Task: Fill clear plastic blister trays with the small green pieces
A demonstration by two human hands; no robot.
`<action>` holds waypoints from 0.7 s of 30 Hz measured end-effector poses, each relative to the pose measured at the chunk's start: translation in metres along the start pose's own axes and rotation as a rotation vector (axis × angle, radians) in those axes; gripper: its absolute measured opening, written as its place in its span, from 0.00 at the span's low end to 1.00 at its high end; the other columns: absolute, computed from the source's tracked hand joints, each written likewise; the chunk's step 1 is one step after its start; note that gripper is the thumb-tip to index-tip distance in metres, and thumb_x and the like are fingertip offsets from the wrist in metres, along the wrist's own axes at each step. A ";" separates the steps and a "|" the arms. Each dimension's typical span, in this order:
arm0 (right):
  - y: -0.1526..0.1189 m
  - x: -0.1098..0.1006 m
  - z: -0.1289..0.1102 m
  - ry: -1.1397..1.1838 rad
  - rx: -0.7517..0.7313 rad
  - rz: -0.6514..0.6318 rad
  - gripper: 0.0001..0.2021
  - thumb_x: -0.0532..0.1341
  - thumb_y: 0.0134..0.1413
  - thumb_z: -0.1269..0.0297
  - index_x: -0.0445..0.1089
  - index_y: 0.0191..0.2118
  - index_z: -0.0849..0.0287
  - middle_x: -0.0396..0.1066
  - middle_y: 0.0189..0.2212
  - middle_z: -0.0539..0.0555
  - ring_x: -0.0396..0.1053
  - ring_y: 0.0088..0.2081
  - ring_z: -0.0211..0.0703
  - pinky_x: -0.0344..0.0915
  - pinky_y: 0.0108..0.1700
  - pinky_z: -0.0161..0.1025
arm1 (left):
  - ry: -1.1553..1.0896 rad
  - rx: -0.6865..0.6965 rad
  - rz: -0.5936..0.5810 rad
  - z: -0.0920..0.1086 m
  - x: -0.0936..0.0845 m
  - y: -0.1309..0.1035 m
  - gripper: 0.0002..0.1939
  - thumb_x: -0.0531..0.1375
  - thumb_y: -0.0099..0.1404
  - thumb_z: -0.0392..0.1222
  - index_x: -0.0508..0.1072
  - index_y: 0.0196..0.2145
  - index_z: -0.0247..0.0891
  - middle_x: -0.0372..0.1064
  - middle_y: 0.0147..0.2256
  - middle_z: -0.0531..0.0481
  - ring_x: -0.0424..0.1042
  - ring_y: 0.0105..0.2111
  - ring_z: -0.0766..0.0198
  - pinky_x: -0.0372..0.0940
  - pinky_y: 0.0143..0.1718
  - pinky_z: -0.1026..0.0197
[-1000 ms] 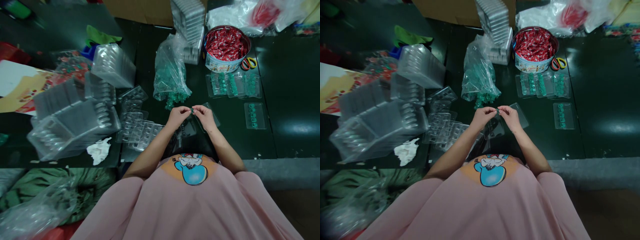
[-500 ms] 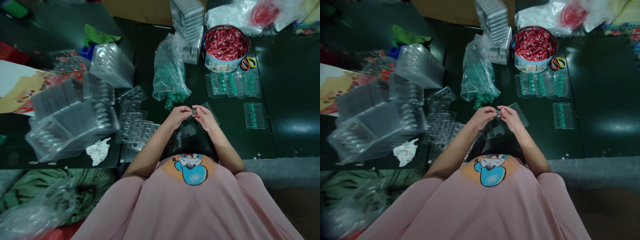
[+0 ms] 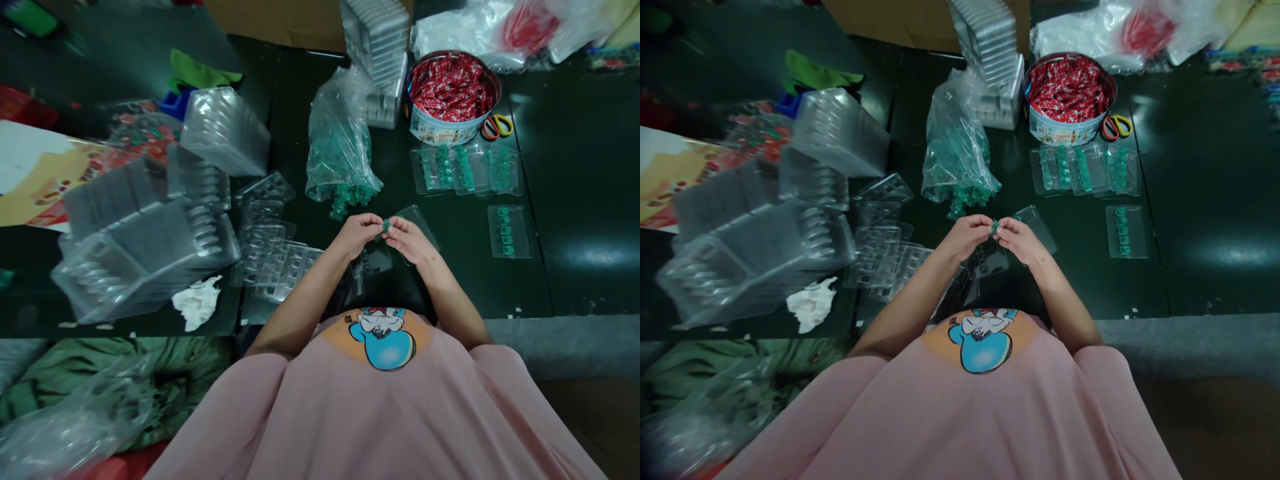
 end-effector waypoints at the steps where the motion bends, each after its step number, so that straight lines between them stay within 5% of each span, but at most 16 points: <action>1: -0.001 0.000 -0.002 0.000 -0.019 0.004 0.22 0.75 0.34 0.51 0.66 0.31 0.55 0.67 0.27 0.45 0.68 0.31 0.33 0.63 0.31 0.31 | -0.018 -0.012 -0.006 -0.001 0.001 0.000 0.07 0.66 0.45 0.36 0.72 0.24 0.34 0.66 0.22 0.54 0.62 0.21 0.73 0.54 0.22 0.68; 11: 0.002 -0.007 -0.012 0.103 -0.132 0.082 0.19 0.72 0.40 0.58 0.60 0.32 0.52 0.64 0.25 0.43 0.60 0.24 0.31 0.56 0.24 0.31 | -0.080 -0.029 -0.003 -0.005 0.005 0.003 0.07 0.65 0.46 0.34 0.70 0.25 0.35 0.63 0.22 0.56 0.59 0.20 0.75 0.55 0.23 0.69; 21: -0.002 -0.026 -0.007 0.481 -0.113 0.215 0.18 0.70 0.38 0.73 0.59 0.30 0.54 0.60 0.20 0.40 0.56 0.21 0.28 0.56 0.23 0.27 | -0.470 -0.091 -0.104 -0.021 0.031 0.012 0.11 0.66 0.46 0.32 0.67 0.26 0.34 0.65 0.23 0.55 0.63 0.22 0.74 0.58 0.25 0.70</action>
Point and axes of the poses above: each hand's wrist, its own y-axis towards the middle knuckle, its own x-axis out of the palm, z = x × y, the point moved 10 cm from there along y, towards the middle knuckle
